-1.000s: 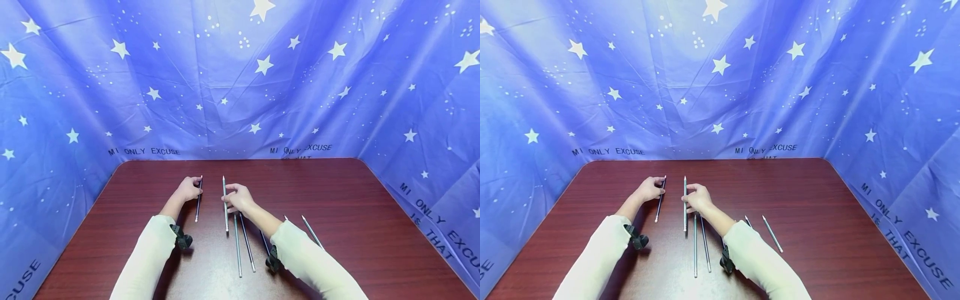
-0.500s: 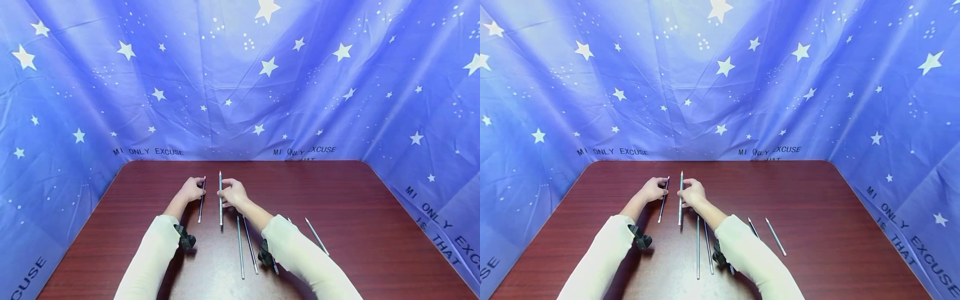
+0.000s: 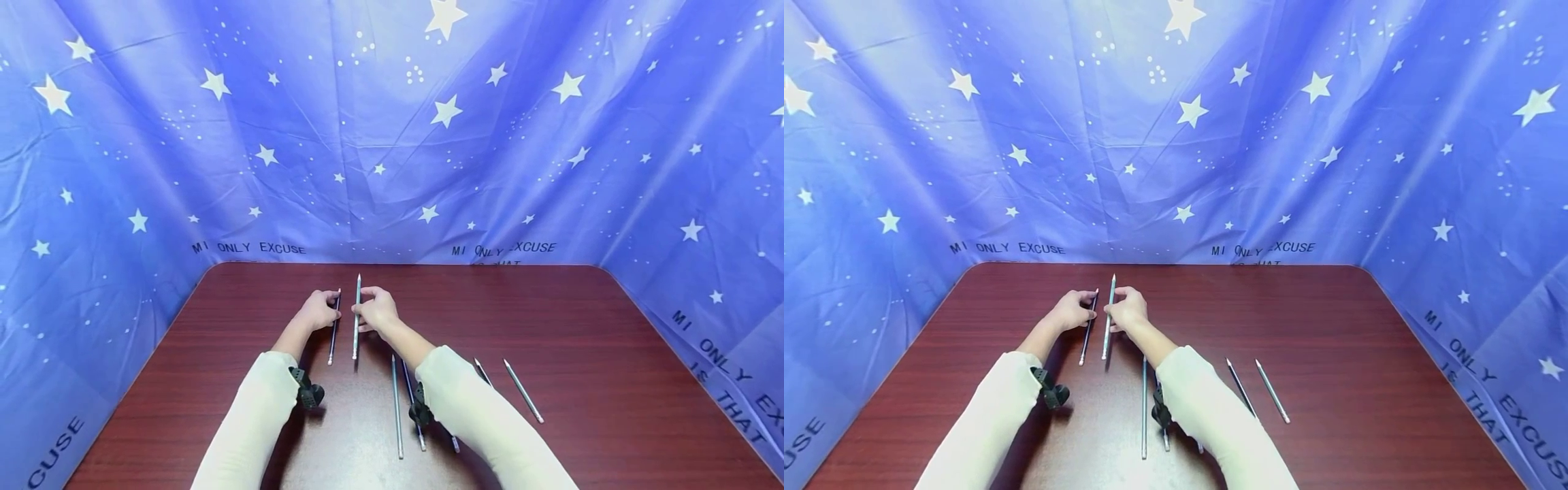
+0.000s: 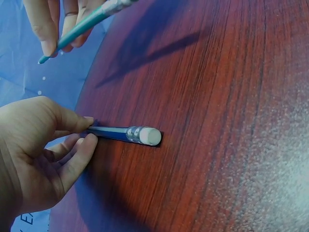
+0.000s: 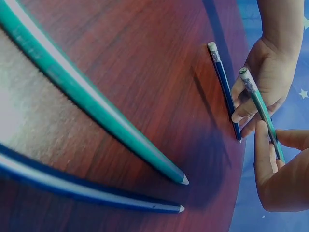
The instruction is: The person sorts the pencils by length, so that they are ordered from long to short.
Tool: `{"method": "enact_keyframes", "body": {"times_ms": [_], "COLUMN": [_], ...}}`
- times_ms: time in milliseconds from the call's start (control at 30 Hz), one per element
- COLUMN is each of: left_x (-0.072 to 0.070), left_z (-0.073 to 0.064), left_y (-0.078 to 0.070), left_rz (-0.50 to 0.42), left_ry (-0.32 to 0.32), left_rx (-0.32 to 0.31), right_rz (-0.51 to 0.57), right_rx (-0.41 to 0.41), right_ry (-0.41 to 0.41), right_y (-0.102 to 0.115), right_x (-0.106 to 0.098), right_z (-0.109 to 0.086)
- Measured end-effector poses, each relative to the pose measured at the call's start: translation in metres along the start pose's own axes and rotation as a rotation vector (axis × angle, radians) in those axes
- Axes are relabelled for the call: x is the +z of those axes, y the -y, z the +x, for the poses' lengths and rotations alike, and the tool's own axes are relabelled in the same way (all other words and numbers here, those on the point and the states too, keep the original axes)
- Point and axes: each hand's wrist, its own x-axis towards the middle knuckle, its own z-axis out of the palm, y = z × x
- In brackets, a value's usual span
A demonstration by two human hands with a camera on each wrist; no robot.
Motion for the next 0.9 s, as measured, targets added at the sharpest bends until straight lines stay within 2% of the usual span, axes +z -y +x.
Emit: {"method": "enact_keyframes", "body": {"times_ms": [333,633,900], "left_x": [-0.001,0.001,0.001], "left_z": [-0.001,0.000,0.000], "left_y": [-0.004,-0.003,-0.002], "left_rz": [0.004,-0.024,-0.025], "left_ry": [0.000,-0.001,0.004], "left_rx": [-0.009,0.011,0.006], "right_rz": [0.013,0.002,-0.003], "right_rx": [0.015,0.081,0.086], "right_ry": [-0.049,-0.110,-0.121], "right_y": [-0.004,-0.013,-0.016], "right_x": [0.006,0.018,0.023], "right_z": [0.008,0.016,0.018]}}
